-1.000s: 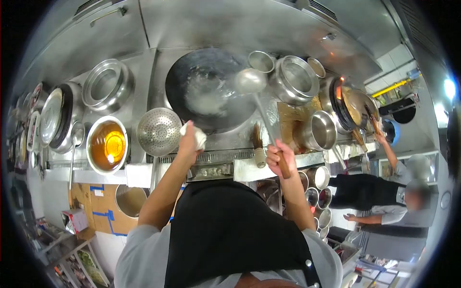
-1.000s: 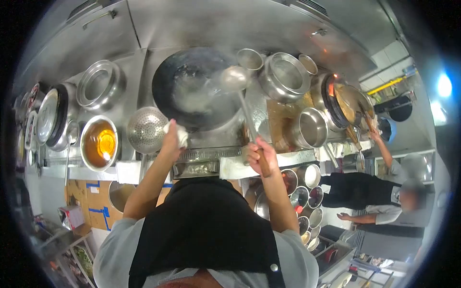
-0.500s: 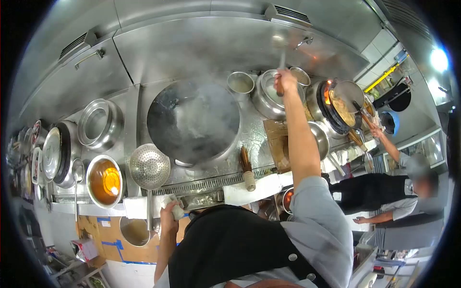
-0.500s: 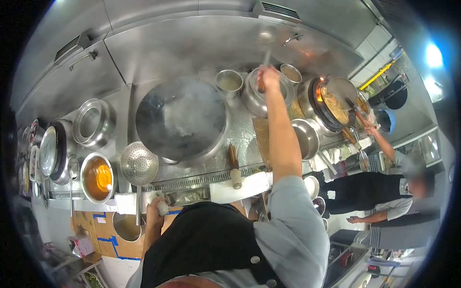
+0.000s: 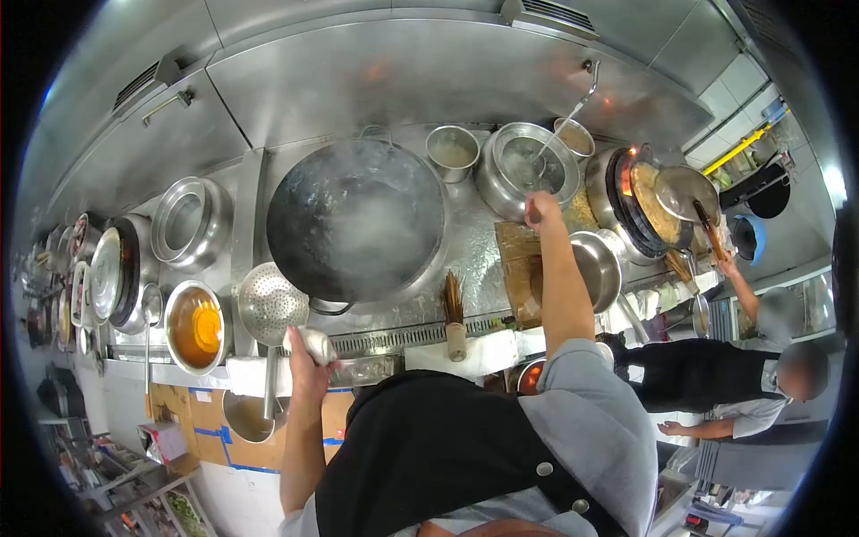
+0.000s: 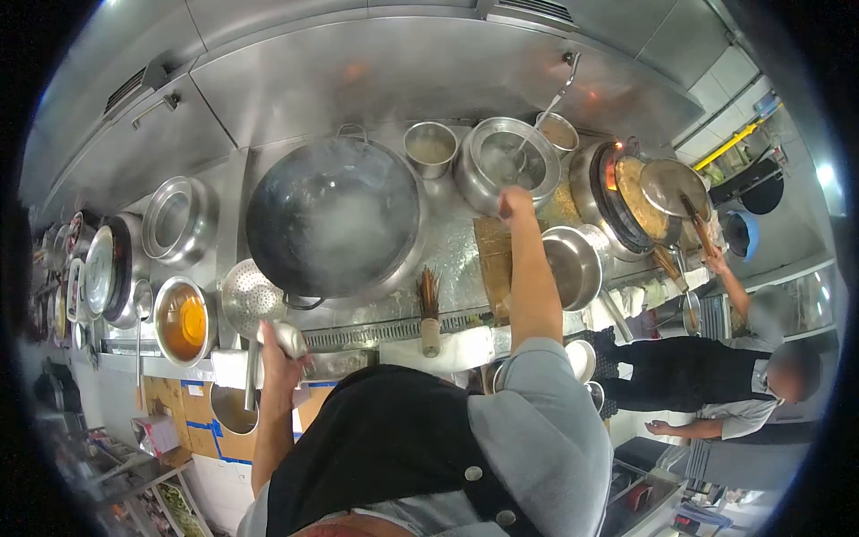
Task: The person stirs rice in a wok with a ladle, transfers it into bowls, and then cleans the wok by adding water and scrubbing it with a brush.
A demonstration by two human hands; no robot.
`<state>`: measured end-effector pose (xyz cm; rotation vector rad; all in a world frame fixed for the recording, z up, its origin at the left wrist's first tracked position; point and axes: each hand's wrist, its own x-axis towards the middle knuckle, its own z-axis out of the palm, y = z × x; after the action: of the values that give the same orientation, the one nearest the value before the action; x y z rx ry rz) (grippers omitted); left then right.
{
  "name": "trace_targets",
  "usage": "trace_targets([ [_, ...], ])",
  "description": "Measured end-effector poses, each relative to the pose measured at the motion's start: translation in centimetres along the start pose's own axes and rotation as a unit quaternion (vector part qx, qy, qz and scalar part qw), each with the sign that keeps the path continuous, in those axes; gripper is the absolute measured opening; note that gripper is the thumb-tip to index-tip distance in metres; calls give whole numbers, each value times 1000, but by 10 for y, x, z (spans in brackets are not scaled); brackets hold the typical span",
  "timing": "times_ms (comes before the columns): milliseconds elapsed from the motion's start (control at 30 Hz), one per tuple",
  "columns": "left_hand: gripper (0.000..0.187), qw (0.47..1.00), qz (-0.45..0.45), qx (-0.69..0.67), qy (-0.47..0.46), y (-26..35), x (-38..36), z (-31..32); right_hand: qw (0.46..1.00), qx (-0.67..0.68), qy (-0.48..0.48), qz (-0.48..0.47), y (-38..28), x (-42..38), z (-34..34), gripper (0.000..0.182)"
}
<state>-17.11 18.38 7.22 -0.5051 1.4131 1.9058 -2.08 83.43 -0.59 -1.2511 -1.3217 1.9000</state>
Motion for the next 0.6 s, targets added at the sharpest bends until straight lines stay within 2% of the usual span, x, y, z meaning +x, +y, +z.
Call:
trace_targets([
  [33,60,1000,-11,19,7,6,10,5,982,173,-26,72,3,1,-2,9],
  [67,55,1000,-11,12,16,9,19,12,928,341,-49,142,8,0,-4,10],
  [100,50,1000,-12,6,25,12,29,19,921,375,-73,70,8,-26,9,18],
  [200,30,998,-17,62,22,11,67,37,878,441,-158,100,33,-49,7,15],
  [233,24,995,-19,91,19,7,81,39,891,414,-163,88,29,-70,12,18],
  [300,17,998,35,58,16,-11,114,31,888,410,-189,85,20,-112,24,21],
  [433,17,993,90,65,28,-11,108,27,875,405,-251,87,21,-190,46,27],
  [467,18,993,91,71,3,-6,105,29,869,402,-271,97,19,-211,54,28],
  [500,21,993,89,77,-19,-5,100,27,885,402,-217,91,12,-243,73,34],
  [600,37,991,33,118,-46,21,77,18,852,425,-274,138,21,-314,110,38],
])
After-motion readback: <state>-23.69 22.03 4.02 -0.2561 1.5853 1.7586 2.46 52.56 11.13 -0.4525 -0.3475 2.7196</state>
